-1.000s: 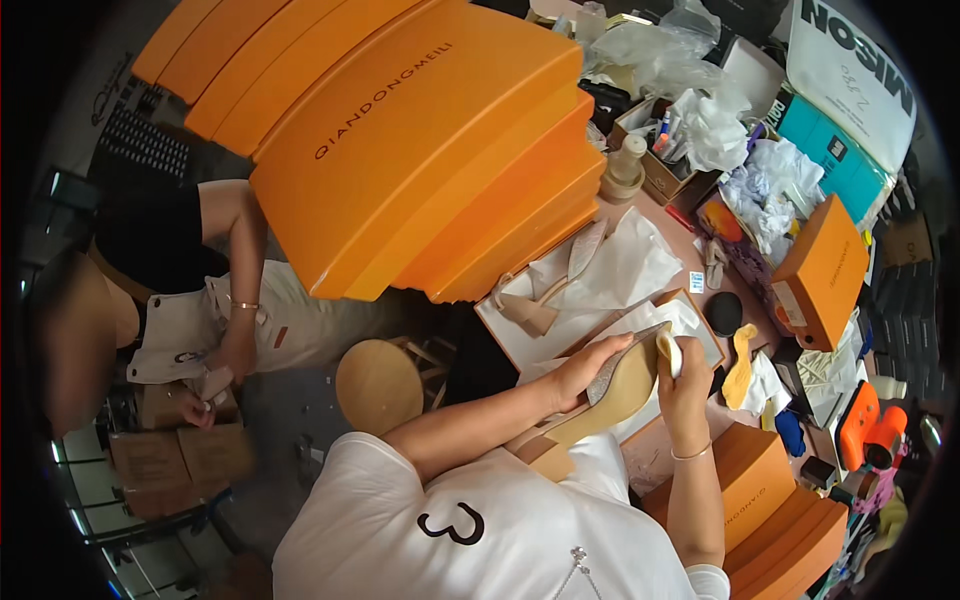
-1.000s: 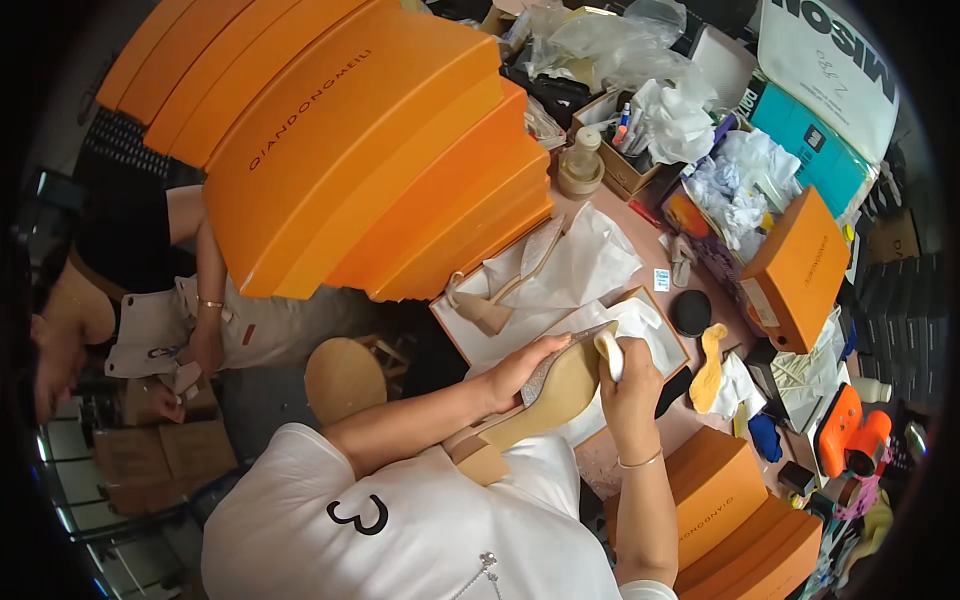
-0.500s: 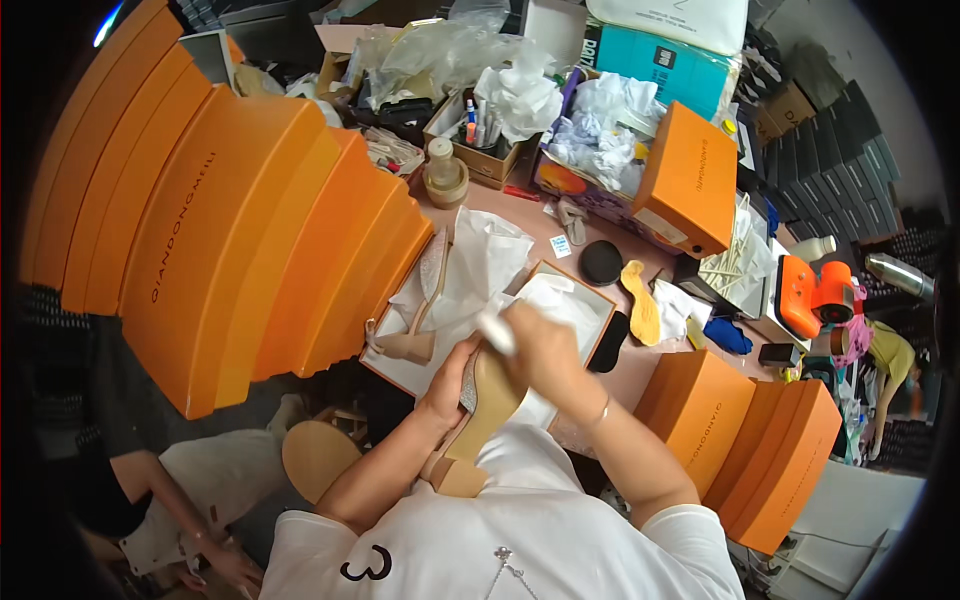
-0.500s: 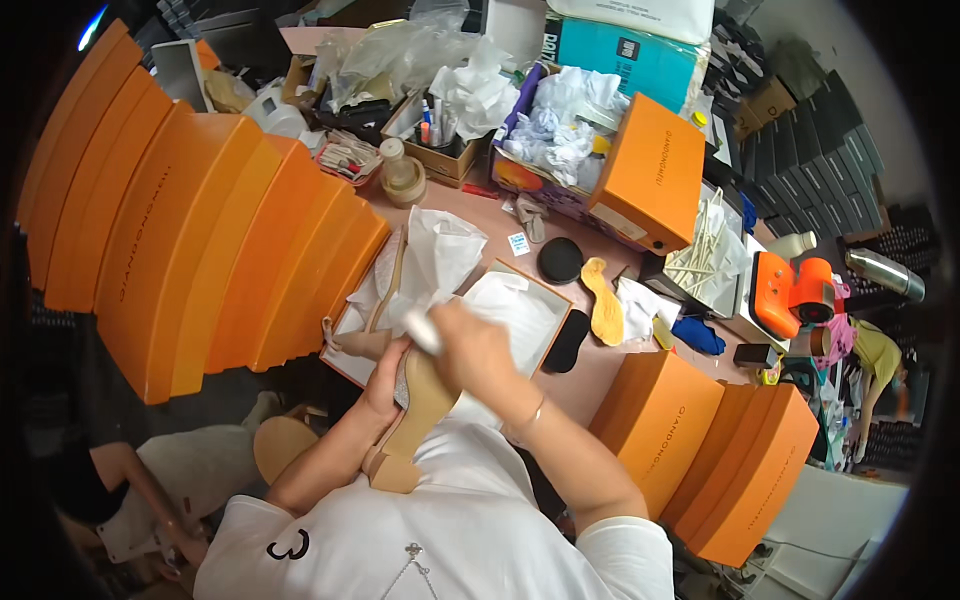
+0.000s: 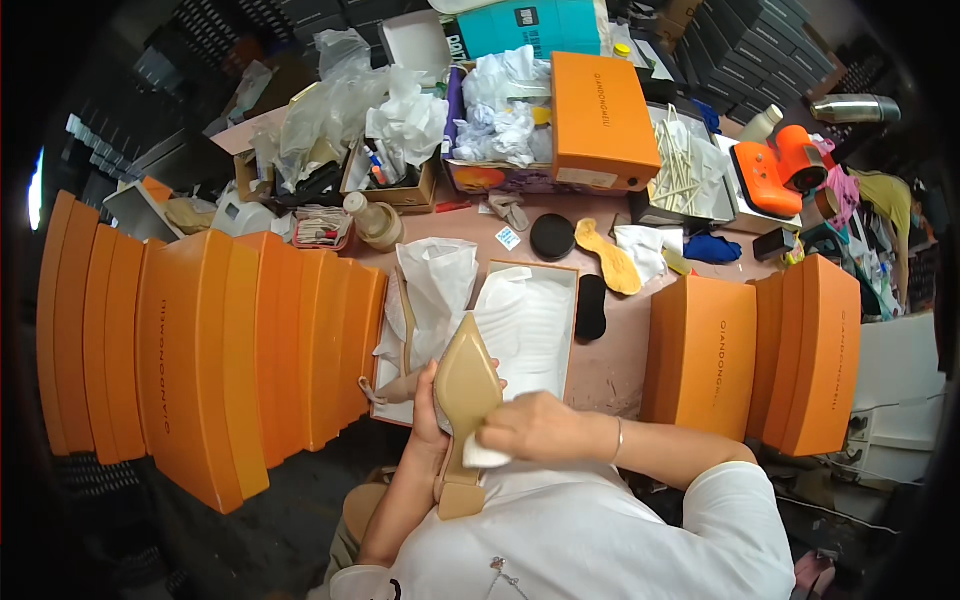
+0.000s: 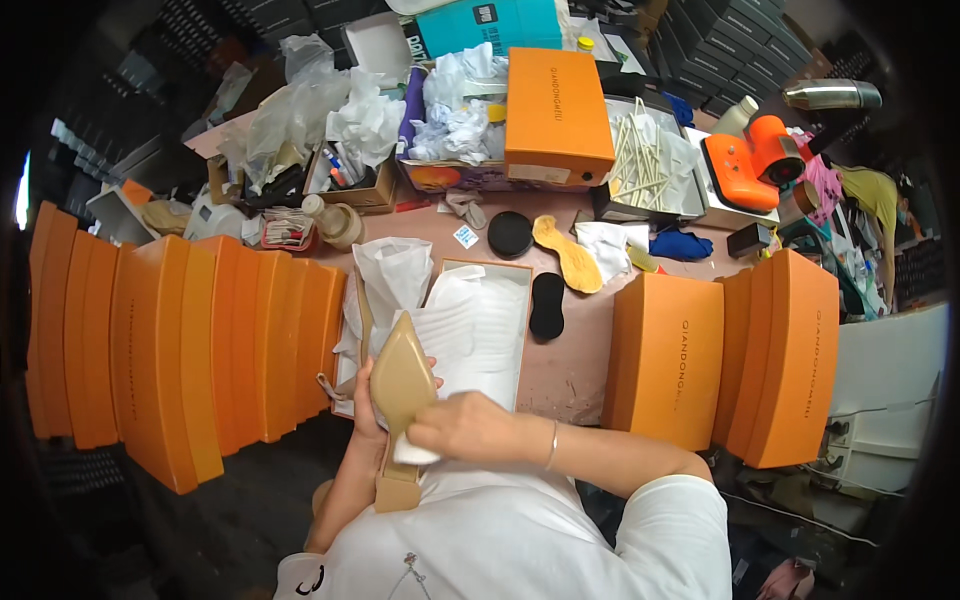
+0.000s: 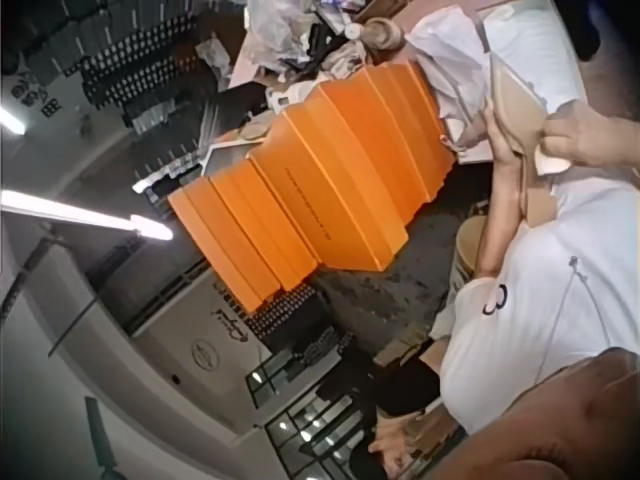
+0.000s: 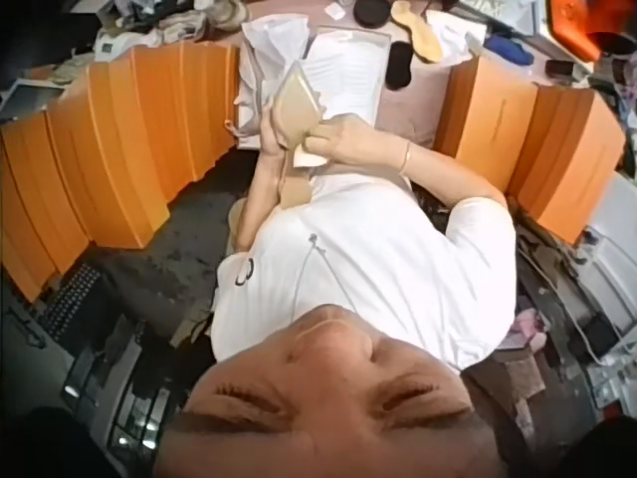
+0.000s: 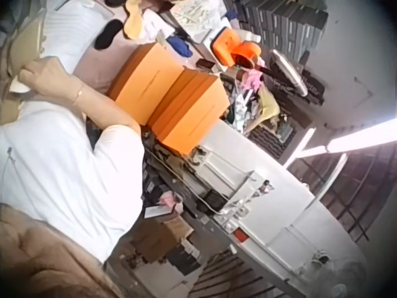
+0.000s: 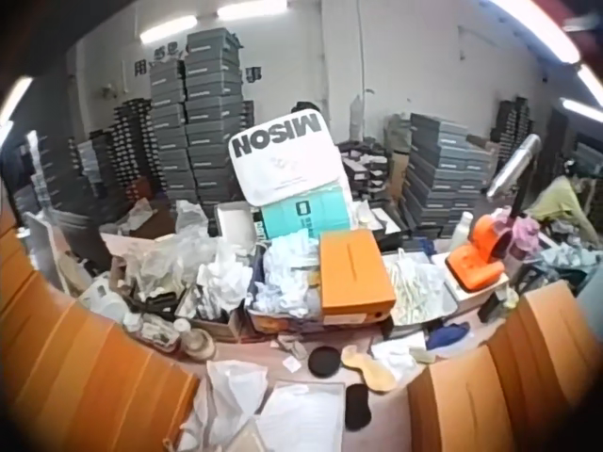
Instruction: Clean and pack shoes into dust bags and boxes.
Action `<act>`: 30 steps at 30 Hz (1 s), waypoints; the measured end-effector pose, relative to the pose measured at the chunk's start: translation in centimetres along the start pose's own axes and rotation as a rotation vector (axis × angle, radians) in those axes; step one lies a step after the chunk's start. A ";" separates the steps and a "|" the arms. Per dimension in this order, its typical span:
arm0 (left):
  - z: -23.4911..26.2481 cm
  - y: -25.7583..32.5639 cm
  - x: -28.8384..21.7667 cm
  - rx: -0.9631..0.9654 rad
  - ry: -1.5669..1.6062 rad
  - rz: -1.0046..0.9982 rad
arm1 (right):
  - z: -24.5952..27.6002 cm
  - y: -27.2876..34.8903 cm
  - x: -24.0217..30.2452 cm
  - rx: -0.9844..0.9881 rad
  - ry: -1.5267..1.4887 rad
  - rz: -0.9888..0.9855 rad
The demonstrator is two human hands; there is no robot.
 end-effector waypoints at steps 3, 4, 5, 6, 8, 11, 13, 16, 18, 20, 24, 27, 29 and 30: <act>2.7 -0.8 1.5 0.245 0.178 0.077 | 1.2 0.0 -1.0 -0.035 0.038 -0.071; 2.2 -0.7 1.4 0.117 0.085 0.039 | 1.2 0.2 -0.3 -0.025 0.019 -0.041; 1.0 -0.4 1.0 -0.009 -0.024 0.001 | 0.9 0.2 0.4 -0.030 0.000 -0.011; 0.2 -0.2 0.2 -0.134 -0.132 -0.042 | 0.3 0.2 0.9 -0.034 -0.019 0.021; 0.6 -0.3 0.7 -0.030 -0.070 0.013 | -0.4 0.3 0.7 -0.082 0.079 0.003; 2.7 -1.3 0.9 0.129 -0.018 0.069 | 1.0 -2.5 -3.2 -0.143 0.059 -0.173; 1.5 -1.2 0.4 -0.047 -0.028 0.022 | 0.3 -1.9 -1.3 -0.094 -0.026 -0.059; 0.5 -0.7 -0.4 -0.079 -0.150 -0.011 | 0.0 -1.5 -0.1 -0.064 -0.001 0.014; 3.3 -1.8 1.1 -0.115 0.109 -0.010 | 0.8 -2.7 -4.3 -0.113 0.066 -0.226; 0.5 -1.7 0.2 -0.045 -0.082 0.053 | 0.4 -2.6 -3.4 -0.112 0.035 -0.165; 3.9 -2.2 1.4 -0.239 0.037 0.054 | -0.1 -2.6 -3.0 -0.090 0.017 -0.189; -0.5 -2.7 1.2 0.024 -0.103 0.109 | 1.8 -1.7 -13.5 -0.310 -0.033 -0.504; -1.8 -2.2 0.1 0.071 -0.074 0.091 | 4.0 -0.4 -14.3 -0.360 0.052 -0.583; -1.5 -2.1 -0.1 0.083 -0.066 0.071 | 5.1 0.2 -14.1 -0.391 0.079 -0.585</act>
Point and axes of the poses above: each hand's wrist, its own y-axis away from the middle knuckle, its own z-axis out of the back of the hand, x = y × z, the point moved 4 cm from there along -y, towards the middle knuckle, and after that the axes turned 3 degrees about -y, right-handed, at the moved point
